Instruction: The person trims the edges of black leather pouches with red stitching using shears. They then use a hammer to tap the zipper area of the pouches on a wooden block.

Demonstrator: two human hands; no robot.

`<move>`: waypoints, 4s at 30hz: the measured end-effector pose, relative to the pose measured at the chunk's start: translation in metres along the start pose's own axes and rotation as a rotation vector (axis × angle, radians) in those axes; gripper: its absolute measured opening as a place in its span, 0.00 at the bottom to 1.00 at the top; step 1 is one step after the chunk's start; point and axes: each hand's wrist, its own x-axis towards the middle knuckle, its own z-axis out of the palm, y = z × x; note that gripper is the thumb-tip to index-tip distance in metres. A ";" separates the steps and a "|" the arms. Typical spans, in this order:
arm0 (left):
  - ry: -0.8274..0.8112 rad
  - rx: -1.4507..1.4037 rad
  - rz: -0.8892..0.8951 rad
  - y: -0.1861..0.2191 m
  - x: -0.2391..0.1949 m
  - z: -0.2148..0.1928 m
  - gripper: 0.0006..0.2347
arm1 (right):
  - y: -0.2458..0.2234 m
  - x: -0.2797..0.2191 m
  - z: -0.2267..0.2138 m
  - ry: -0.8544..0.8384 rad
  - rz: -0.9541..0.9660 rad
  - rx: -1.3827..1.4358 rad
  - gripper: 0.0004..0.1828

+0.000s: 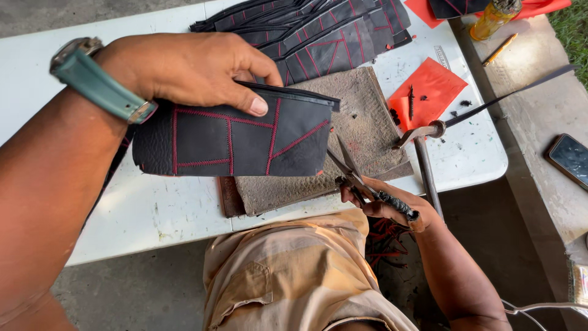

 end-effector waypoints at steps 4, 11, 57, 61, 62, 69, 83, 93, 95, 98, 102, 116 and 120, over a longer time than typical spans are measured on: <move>-0.001 -0.008 0.076 0.017 0.007 0.004 0.16 | -0.013 -0.004 0.001 0.000 -0.001 -0.266 0.25; 0.007 -0.025 0.134 0.010 0.021 0.010 0.15 | -0.033 -0.001 0.007 -0.036 -0.098 -0.341 0.25; 0.351 0.172 0.235 0.010 0.004 0.007 0.16 | -0.023 0.004 0.021 0.211 -0.042 -0.210 0.23; 0.353 0.176 0.073 0.005 0.009 0.014 0.15 | -0.027 0.009 0.022 0.222 -0.180 -0.289 0.23; 0.352 0.165 0.088 0.006 0.009 0.015 0.15 | -0.028 0.011 0.022 0.220 -0.199 -0.280 0.23; 0.353 0.108 0.076 0.011 0.006 0.021 0.12 | -0.026 0.014 0.023 0.242 -0.212 -0.184 0.22; 0.484 0.149 0.380 0.004 0.003 0.033 0.15 | 0.005 0.021 0.027 0.474 -0.083 -0.091 0.10; 0.380 -0.017 0.272 -0.016 0.006 0.045 0.13 | 0.019 0.026 0.029 0.410 -0.201 -0.016 0.14; 0.351 -0.300 0.354 -0.021 0.013 0.063 0.11 | 0.039 0.029 0.031 0.297 -0.422 0.216 0.16; 0.332 -0.640 0.486 -0.024 0.033 0.109 0.15 | 0.071 0.038 0.032 0.267 -0.548 0.492 0.16; 0.220 -1.128 0.435 -0.031 0.054 0.184 0.15 | 0.097 0.051 0.037 0.662 -0.305 0.393 0.31; 0.378 -1.156 0.468 -0.009 0.044 0.219 0.14 | 0.075 0.096 0.032 0.625 -0.434 0.587 0.21; 0.419 -1.139 0.451 -0.006 0.045 0.222 0.14 | 0.080 0.095 0.031 0.669 -0.423 0.560 0.18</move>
